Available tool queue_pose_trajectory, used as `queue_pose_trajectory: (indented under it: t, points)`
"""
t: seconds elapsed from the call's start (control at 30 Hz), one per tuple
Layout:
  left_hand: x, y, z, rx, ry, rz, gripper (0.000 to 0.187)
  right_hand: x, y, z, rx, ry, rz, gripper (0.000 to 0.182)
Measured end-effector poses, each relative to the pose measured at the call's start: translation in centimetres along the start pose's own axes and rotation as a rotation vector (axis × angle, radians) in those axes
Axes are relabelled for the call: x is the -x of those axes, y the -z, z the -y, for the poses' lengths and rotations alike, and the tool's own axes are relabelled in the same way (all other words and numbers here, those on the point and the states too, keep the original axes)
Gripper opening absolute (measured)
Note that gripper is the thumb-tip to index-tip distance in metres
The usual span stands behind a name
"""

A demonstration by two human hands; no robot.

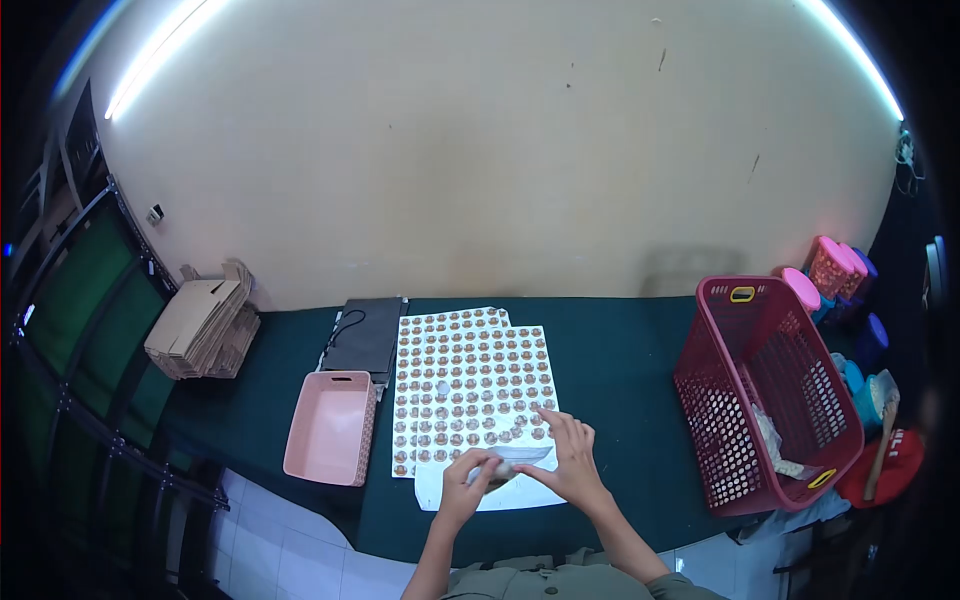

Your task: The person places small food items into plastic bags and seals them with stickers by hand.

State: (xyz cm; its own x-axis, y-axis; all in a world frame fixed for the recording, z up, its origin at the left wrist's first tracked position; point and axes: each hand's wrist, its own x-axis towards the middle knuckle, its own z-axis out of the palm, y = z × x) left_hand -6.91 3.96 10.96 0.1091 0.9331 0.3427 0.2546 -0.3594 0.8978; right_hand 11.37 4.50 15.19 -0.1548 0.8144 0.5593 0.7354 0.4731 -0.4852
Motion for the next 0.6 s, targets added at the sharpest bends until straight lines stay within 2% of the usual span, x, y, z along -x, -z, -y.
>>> queue_pose_trajectory:
  t: [0.07,0.1,0.13,0.2,0.27,0.33,0.4,0.43,0.6]
  points:
    - [0.1,-0.2,-0.3,-0.014,-0.031,0.02,0.012,-0.3,0.1,0.4,-0.027,0.079,0.136,0.044]
    - [0.3,-0.5,-0.2,0.01,-0.004,0.016,0.012,0.1,-0.9,-0.5,-0.116,0.117,0.262,0.026]
    - [0.3,-0.7,-0.3,0.033,0.023,0.012,0.012,-0.2,-1.1,-0.1,-0.273,0.067,0.359,0.015]
    - [0.3,-0.5,-0.8,0.07,0.065,-0.016,0.011,-0.1,-1.8,0.4,-0.239,0.109,0.335,0.013]
    - [0.1,-0.3,-0.3,-0.083,0.065,-0.098,0.014,0.0,-2.6,1.0,-0.277,0.105,0.331,0.013]
    - [-0.1,-0.3,0.1,-0.085,0.03,-0.177,0.013,-0.3,-3.2,1.9,-0.315,0.097,0.328,0.013]
    - [-0.3,0.0,0.1,-0.12,-0.003,-0.349,0.013,-0.4,-3.5,3.2,-0.395,0.029,0.252,0.013]
    - [-0.6,0.2,0.3,-0.078,0.001,-0.424,0.016,-0.4,-3.5,3.5,-0.398,0.04,0.279,0.014]
    - [-1.6,1.5,0.2,-0.036,0.011,-0.476,0.023,0.1,-4.4,3.9,-0.414,0.106,0.244,0.018]
